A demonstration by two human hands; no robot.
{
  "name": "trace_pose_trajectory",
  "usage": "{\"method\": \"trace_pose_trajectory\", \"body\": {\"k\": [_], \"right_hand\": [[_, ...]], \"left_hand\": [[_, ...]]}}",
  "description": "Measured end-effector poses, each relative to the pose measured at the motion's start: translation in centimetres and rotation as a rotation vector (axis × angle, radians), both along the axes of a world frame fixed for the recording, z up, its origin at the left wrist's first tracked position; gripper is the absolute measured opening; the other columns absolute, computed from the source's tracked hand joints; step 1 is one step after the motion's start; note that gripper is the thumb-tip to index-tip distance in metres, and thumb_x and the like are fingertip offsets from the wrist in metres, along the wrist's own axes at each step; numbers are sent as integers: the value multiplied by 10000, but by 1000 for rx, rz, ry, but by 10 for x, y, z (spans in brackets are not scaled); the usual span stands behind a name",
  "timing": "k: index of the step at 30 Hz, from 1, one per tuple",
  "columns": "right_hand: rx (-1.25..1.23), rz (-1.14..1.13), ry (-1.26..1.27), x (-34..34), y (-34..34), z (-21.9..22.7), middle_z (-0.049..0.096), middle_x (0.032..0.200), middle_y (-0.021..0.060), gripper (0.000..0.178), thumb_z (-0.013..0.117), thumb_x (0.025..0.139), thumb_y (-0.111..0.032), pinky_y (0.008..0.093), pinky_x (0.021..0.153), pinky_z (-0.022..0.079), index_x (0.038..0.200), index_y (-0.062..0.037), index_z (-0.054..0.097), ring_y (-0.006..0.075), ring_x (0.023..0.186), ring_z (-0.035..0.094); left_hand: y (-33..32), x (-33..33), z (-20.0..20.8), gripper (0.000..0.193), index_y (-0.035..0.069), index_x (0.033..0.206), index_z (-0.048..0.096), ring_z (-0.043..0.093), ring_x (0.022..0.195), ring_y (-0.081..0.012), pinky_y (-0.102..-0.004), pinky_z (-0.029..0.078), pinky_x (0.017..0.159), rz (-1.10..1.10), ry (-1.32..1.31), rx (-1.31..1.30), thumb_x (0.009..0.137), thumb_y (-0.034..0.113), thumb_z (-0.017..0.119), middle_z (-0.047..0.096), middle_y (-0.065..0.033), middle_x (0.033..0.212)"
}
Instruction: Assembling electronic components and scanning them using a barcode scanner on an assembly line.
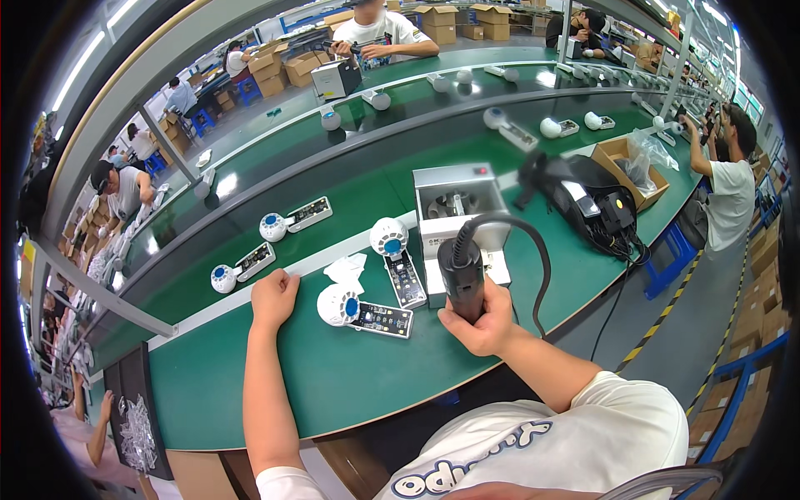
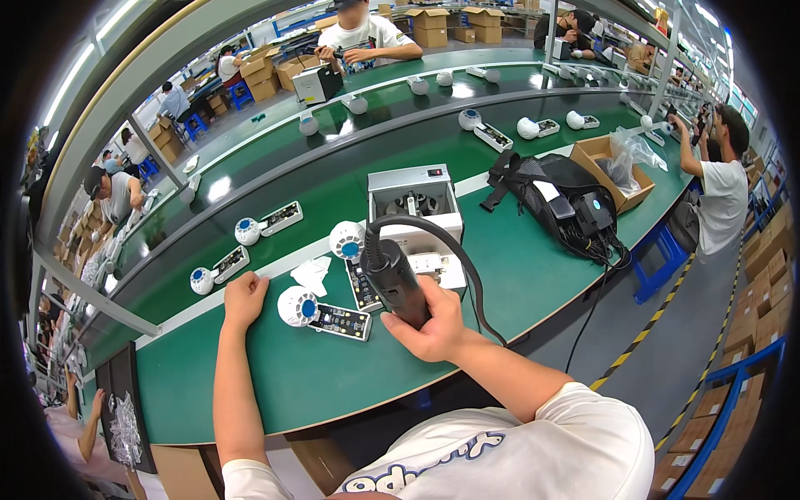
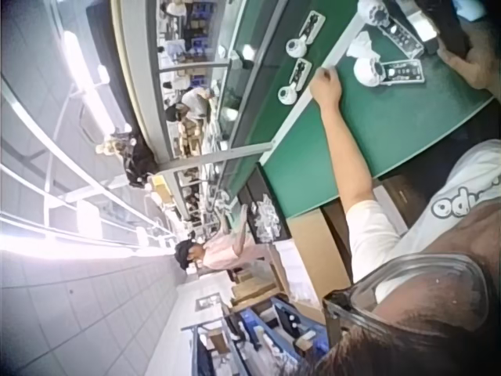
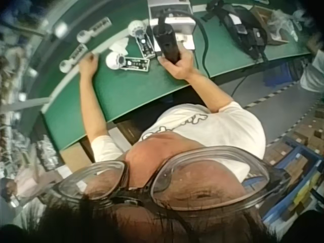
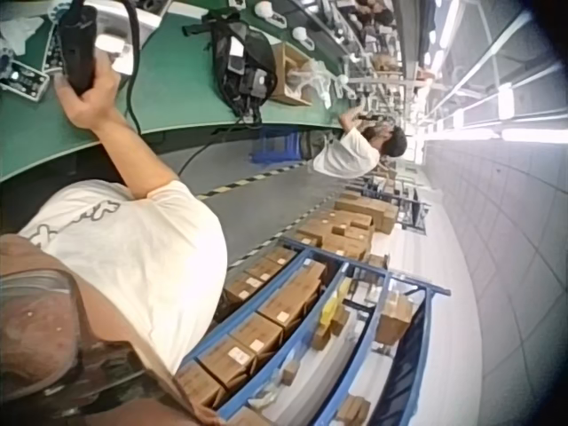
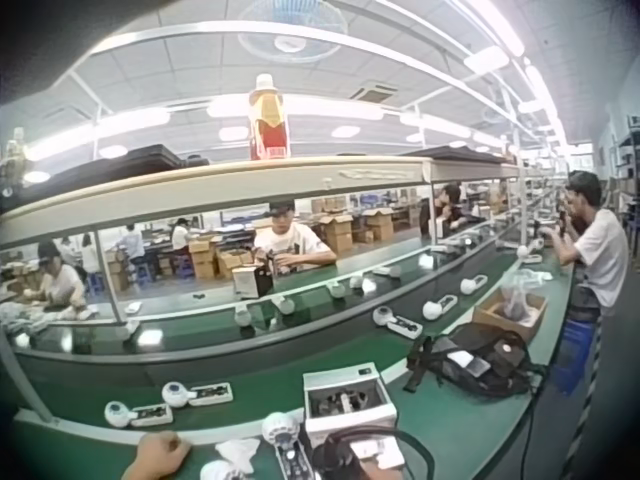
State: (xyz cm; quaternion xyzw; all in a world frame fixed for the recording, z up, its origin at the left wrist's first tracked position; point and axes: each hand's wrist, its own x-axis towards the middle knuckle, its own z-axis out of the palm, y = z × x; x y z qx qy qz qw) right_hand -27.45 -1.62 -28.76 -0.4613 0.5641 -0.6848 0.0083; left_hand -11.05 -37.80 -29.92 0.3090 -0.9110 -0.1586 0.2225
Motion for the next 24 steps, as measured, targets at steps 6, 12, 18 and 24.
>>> {"method": "trace_pose_trajectory", "body": {"k": [6,12,18,24], "right_hand": [[9,4,-4,1,1,1,577,671,-2,318,782,793,-69,242,522,393,1030,-1,583,78,553,480],[-1,-10,17,1,0,4,578,663,-1,310,784,791,-71,245,518,399,1017,-4,583,79,548,485],[16,-5,0,0,1,0,586,664,2,308,786,788,-70,248,511,402,1011,-7,583,84,540,491],[-2,-11,21,1,0,2,588,664,1,311,786,787,-67,249,513,406,1016,-7,585,86,540,493]], "left_hand": [[2,0,1,312,10,735,611,562,575,-289,-401,432,563,0,0,4,871,274,708,589,-119,616],[1,1,0,308,16,730,616,583,586,-307,-411,439,566,-5,-8,-8,872,275,705,599,-121,621],[1,-1,1,309,1,741,605,546,564,-264,-391,422,556,-9,5,10,871,261,710,581,-116,612],[1,0,1,315,-5,737,595,524,548,-244,-382,410,548,-11,11,-2,871,256,711,569,-115,604]]}}
